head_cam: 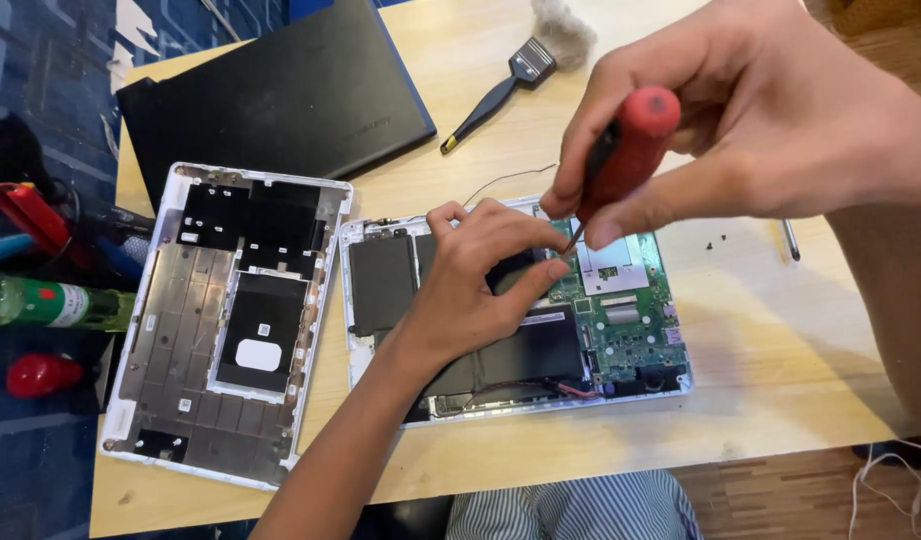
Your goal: Disassembling a laptop by removing and cleaning the motherboard before re-securing it with screws.
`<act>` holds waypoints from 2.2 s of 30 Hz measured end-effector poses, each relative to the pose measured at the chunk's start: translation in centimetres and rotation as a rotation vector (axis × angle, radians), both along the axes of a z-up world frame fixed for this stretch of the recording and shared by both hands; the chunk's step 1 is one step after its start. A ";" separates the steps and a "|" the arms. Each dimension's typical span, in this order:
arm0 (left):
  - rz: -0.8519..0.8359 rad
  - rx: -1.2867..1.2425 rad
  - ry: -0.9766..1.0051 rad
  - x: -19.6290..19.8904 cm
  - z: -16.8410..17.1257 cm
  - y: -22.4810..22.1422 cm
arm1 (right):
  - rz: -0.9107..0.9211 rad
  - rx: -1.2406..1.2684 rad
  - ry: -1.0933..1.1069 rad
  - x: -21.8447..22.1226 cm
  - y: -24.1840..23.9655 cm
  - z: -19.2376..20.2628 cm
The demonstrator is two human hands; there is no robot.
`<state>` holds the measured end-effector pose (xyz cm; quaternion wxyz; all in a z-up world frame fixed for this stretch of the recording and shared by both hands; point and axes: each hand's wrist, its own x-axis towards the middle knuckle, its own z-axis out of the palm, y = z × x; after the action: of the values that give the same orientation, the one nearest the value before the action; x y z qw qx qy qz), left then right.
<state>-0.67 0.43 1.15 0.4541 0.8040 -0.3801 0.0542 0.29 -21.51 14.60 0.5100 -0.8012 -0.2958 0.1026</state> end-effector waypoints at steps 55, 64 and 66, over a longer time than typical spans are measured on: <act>0.181 0.123 0.120 1.9 -1.6 -0.6 | -0.980 0.618 -0.390 4.3 -12.6 -13.3; 0.172 0.066 0.124 1.5 -0.6 -0.6 | -0.935 0.970 -0.462 5.0 -11.9 -13.1; 0.099 0.106 0.060 1.3 -1.2 -0.6 | -0.976 0.803 -0.569 3.9 -11.4 -13.7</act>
<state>0.61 -0.14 -0.08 0.4186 0.8460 -0.3285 0.0324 4.23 -32.95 0.87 0.6574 -0.5875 -0.0391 -0.4702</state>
